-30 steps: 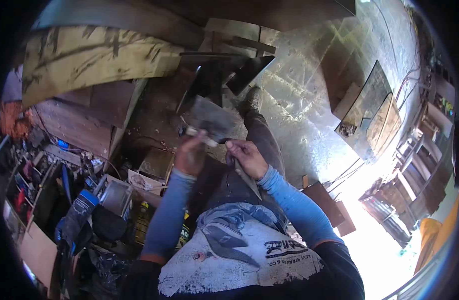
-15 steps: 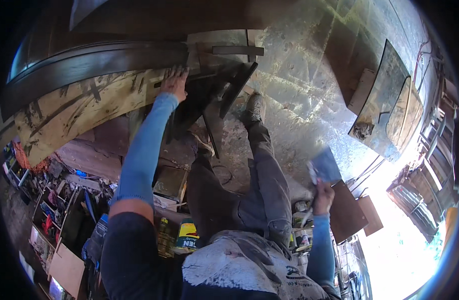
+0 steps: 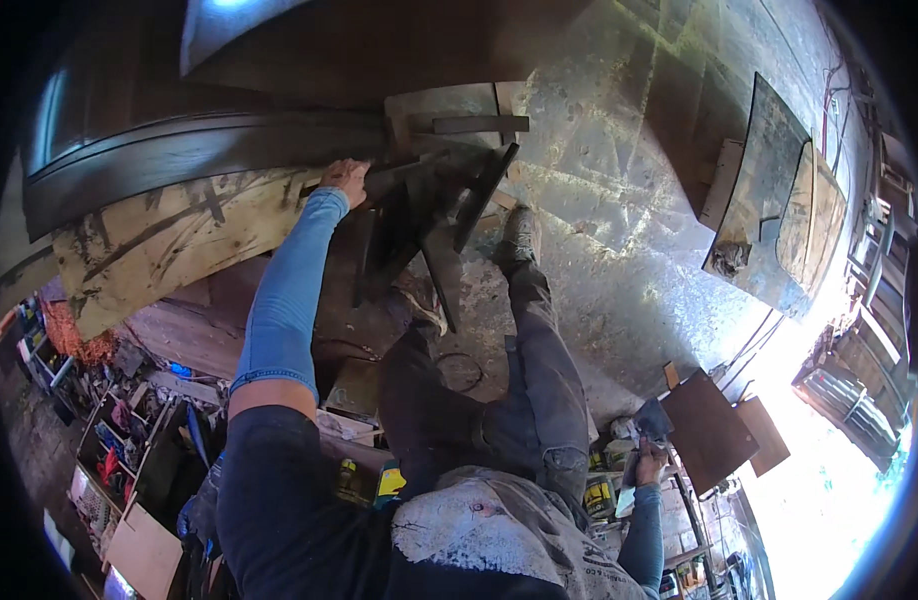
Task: The person retrieves a sanding block and a piece of sandpaper from a shelf in a workshop. They attach the sandpaper to the block and proceed to sand the edges and surfaces of a dark wooden furniture component. The person handles the wood piece, turning it to access different sides, and continues sanding until the end of the clip.
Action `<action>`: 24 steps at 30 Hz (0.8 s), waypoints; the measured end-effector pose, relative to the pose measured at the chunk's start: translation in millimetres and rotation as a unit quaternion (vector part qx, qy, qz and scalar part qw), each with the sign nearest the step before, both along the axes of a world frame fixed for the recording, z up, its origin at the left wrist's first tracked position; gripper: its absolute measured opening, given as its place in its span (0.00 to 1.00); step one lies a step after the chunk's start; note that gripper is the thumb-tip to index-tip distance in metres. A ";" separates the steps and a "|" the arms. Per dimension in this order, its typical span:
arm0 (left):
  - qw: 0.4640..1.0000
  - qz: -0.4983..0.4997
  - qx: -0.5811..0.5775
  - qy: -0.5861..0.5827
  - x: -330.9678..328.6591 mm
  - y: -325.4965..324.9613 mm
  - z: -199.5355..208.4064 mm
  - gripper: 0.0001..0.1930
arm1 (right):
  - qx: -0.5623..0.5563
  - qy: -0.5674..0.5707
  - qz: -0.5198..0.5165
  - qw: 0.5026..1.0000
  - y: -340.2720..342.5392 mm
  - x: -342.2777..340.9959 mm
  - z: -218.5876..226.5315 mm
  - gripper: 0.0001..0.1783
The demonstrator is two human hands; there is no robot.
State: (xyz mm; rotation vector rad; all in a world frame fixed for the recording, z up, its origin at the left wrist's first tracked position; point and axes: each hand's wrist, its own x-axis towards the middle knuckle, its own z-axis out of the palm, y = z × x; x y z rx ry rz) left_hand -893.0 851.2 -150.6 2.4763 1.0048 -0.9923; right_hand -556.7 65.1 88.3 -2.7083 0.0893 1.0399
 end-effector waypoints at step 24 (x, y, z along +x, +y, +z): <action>0.987 0.090 0.113 0.067 50.7 -20.9 298.9 0.31 | 0.131 0.002 0.094 0.987 78.9 124.5 -35.3 0.23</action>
